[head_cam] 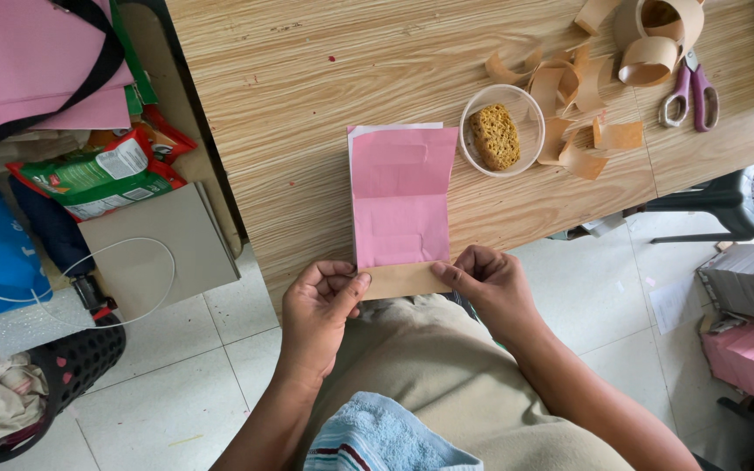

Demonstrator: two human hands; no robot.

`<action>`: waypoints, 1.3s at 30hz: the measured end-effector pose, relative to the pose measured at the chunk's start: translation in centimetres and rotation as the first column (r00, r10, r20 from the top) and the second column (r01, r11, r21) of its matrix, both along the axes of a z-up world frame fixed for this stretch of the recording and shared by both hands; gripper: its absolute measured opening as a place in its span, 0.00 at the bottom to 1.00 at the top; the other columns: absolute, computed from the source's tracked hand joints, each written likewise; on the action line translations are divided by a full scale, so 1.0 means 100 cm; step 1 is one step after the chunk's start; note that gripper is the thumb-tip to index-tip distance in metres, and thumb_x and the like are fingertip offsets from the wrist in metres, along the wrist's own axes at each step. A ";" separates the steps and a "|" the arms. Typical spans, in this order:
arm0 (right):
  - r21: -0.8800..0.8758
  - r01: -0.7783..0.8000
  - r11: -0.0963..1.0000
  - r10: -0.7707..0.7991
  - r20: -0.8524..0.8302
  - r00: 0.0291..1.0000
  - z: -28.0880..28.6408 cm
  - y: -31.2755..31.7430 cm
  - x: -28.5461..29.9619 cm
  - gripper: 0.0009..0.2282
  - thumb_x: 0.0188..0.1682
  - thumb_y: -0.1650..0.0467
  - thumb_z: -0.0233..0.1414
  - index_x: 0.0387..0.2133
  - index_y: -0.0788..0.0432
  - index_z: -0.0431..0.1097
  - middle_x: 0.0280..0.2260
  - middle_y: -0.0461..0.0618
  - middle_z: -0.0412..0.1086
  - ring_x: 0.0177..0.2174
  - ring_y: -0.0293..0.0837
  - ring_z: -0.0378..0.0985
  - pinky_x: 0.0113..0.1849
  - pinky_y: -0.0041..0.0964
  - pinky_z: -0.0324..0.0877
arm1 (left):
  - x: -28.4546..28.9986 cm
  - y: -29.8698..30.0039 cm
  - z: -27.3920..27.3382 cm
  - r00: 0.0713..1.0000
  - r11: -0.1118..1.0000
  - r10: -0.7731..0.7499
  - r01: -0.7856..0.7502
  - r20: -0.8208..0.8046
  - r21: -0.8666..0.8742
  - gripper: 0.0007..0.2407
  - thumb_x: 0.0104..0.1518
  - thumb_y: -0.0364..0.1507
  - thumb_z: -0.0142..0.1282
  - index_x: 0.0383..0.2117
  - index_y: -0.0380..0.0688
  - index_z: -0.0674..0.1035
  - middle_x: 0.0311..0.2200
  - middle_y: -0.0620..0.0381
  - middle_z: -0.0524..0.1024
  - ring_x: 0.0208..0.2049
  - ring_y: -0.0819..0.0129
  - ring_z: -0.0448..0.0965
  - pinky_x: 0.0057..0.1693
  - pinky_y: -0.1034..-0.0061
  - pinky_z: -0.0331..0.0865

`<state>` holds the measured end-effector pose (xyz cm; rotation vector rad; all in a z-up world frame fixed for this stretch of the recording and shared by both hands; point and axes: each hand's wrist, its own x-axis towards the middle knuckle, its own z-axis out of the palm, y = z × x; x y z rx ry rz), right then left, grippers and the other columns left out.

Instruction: The person repeatedly applies adhesive tape to the spine of pink paper stacks, folds the paper over the tape, and presses it flat to form a notebook cover. The person uses a sponge to apply adhesive to the tape and scissors to trim excess tape. Finished notebooks are stacked on the table.

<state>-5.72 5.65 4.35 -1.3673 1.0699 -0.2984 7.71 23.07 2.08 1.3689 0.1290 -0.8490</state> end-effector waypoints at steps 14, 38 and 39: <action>0.037 0.028 0.999 -0.028 0.004 1.000 -0.001 -0.001 0.002 0.15 0.40 0.74 0.69 0.12 0.64 0.68 0.08 0.44 0.54 0.14 0.31 0.54 0.20 0.24 0.47 | 0.001 -0.001 -0.003 0.999 0.999 -0.001 0.003 -0.052 0.041 0.10 0.52 0.23 0.69 0.36 0.35 0.79 0.22 0.52 0.79 0.22 0.75 0.77 0.28 0.85 0.73; 0.232 -0.033 0.972 -0.003 0.150 0.989 -0.028 -0.018 0.000 0.13 0.42 0.72 0.66 0.32 0.62 0.68 0.19 0.45 0.61 0.20 0.35 0.61 0.25 0.26 0.54 | 0.007 -0.014 0.001 1.000 0.996 -0.015 0.014 0.018 0.084 0.19 0.47 0.33 0.73 0.38 0.44 0.71 0.25 0.61 0.68 0.26 0.77 0.66 0.33 0.85 0.61; 0.128 -0.012 0.992 -0.002 0.103 0.995 -0.029 -0.017 0.002 0.18 0.40 0.70 0.68 0.35 0.62 0.66 0.22 0.47 0.62 0.23 0.36 0.63 0.27 0.27 0.54 | 0.006 -0.016 0.000 0.987 0.992 -0.067 0.050 0.149 0.114 0.27 0.40 0.36 0.79 0.40 0.42 0.70 0.27 0.60 0.67 0.29 0.74 0.67 0.35 0.81 0.60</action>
